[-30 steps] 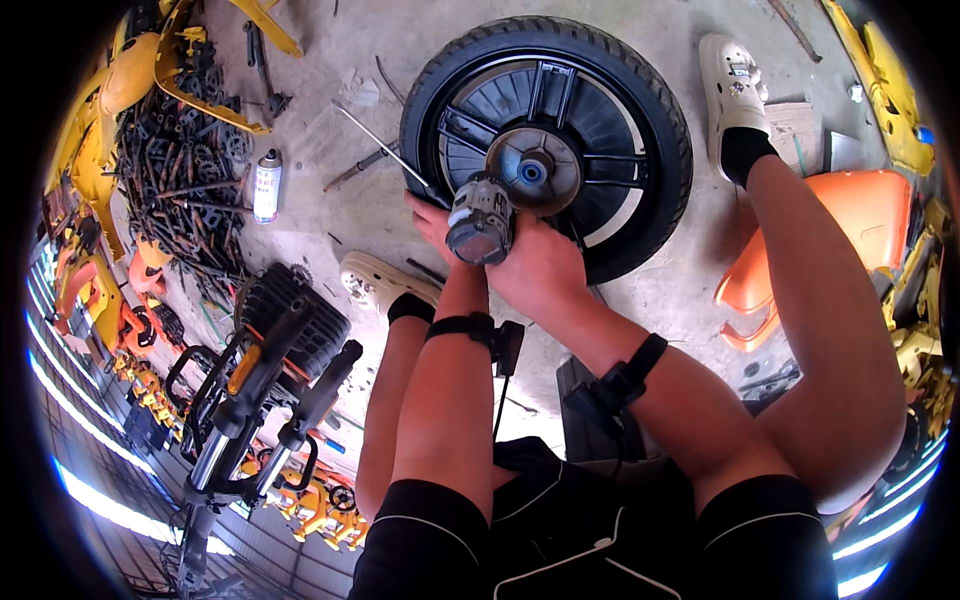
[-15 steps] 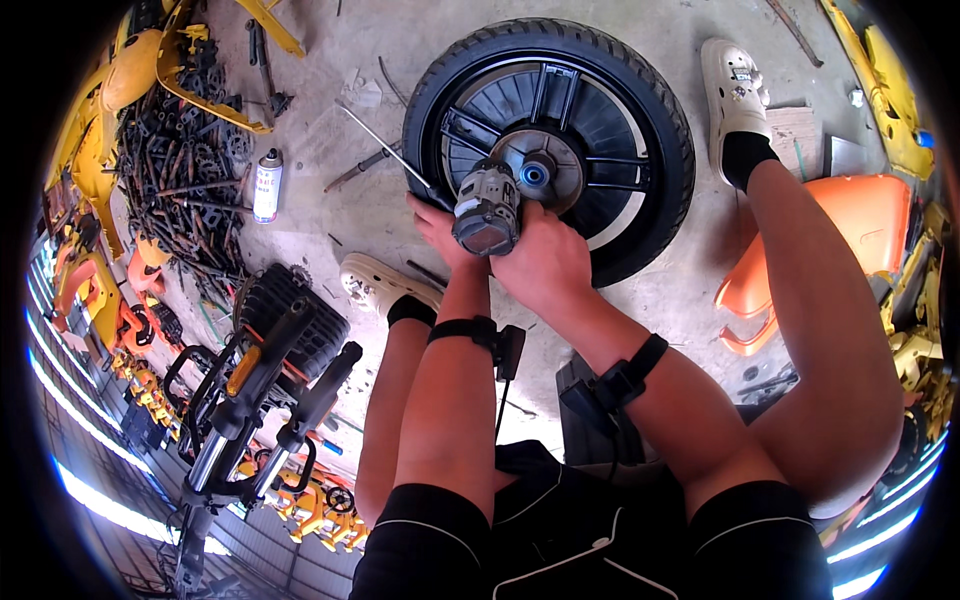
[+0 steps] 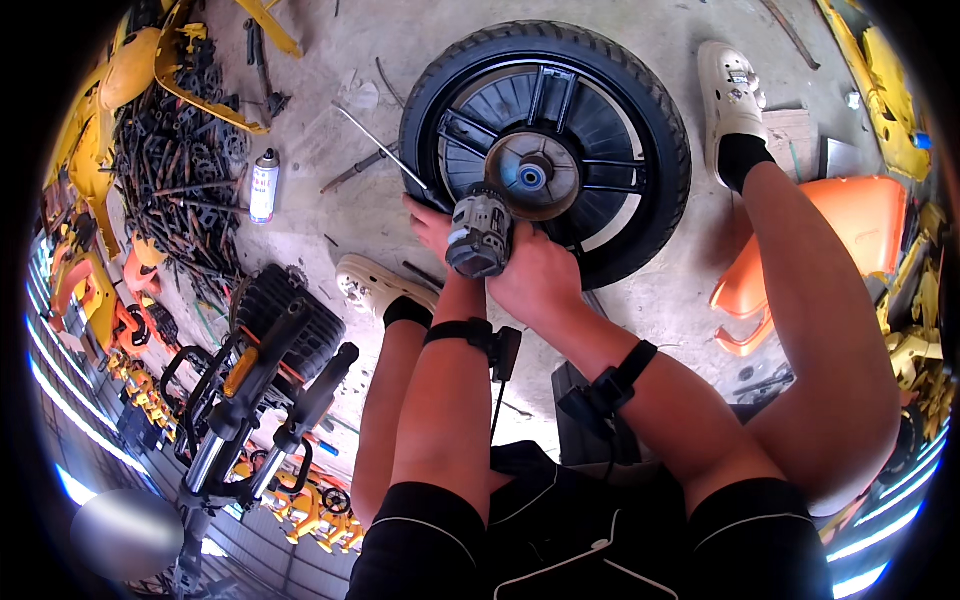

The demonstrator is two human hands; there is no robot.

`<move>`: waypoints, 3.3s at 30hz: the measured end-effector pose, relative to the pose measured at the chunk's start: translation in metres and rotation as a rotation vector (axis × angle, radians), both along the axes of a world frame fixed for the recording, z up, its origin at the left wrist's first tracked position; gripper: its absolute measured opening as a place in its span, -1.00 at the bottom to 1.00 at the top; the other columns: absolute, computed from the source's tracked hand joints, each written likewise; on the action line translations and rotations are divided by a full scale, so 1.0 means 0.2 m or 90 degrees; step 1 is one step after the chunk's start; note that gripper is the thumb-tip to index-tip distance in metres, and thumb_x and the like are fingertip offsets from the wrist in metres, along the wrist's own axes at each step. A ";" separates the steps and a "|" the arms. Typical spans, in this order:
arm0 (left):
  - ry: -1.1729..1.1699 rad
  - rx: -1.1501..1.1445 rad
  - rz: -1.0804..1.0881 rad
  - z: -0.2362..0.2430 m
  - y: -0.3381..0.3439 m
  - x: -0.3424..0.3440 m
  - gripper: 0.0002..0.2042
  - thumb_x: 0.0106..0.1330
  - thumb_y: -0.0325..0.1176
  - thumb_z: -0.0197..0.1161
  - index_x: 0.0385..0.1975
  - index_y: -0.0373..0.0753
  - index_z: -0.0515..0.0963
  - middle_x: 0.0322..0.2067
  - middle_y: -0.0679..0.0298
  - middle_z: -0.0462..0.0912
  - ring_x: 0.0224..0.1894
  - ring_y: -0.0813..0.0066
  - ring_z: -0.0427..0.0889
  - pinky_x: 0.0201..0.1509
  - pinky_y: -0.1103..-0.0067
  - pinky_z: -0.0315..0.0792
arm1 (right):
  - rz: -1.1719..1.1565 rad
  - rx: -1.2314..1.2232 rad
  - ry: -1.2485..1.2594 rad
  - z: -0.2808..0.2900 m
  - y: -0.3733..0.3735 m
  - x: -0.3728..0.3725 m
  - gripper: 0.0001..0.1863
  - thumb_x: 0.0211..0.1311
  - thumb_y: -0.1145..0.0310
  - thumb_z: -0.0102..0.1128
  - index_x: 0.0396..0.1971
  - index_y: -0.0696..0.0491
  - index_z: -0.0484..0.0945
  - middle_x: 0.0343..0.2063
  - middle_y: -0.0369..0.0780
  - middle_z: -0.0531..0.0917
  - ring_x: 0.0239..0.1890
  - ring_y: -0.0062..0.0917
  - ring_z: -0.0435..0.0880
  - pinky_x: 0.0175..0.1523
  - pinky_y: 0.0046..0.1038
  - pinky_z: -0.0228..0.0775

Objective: The person removes a wheel from a scooter fork by hammering a metal rod to drive out the axle, then uses an impact driver and a screwdriver to remove bolts from the wheel hub.

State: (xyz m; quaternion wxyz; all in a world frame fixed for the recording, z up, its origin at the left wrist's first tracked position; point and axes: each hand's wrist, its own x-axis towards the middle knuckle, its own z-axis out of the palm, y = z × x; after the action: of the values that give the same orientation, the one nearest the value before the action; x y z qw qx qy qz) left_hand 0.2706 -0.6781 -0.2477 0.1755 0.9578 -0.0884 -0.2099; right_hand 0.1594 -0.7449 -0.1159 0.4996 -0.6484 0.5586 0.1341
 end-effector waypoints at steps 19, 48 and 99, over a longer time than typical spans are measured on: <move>-0.022 -0.011 -0.054 0.00 0.03 0.01 0.08 0.09 -0.18 0.47 0.53 -0.15 -0.19 0.35 -0.22 0.14 0.38 -0.28 0.21 0.38 0.07 0.24 | -0.064 0.011 0.021 0.06 -0.15 0.04 -0.55 0.05 0.16 0.34 -0.17 0.18 0.54 -0.36 0.08 0.72 -0.21 0.01 0.72 -0.06 -0.06 0.57; 0.139 0.054 0.054 0.30 -0.07 0.03 0.24 -0.08 -0.19 0.65 0.53 -0.06 -0.19 0.42 -0.02 0.06 0.42 -0.04 0.14 0.35 0.08 0.25 | -0.125 0.076 -0.080 0.02 -0.24 -0.02 -0.74 0.09 0.37 0.27 -0.27 0.22 0.65 -0.54 -0.24 0.69 -0.56 -0.55 0.69 -0.38 -0.48 0.47; 0.100 0.020 0.077 0.26 -0.06 0.00 0.25 -0.13 -0.23 0.68 0.52 -0.04 -0.16 0.40 -0.04 0.10 0.39 -0.08 0.17 0.35 0.08 0.24 | 0.151 0.099 0.068 -0.06 -0.21 -0.48 -0.63 0.01 0.33 0.42 -0.17 0.16 0.62 -0.45 -0.12 0.74 -0.34 -0.32 0.76 -0.19 -0.34 0.56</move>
State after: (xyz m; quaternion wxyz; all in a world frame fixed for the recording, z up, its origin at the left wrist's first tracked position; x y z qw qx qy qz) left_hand 0.2700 -0.6897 -0.1964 0.1790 0.9447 -0.0130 -0.2744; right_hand 0.0641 -0.7874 -0.1269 0.4985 -0.6612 0.4918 0.2692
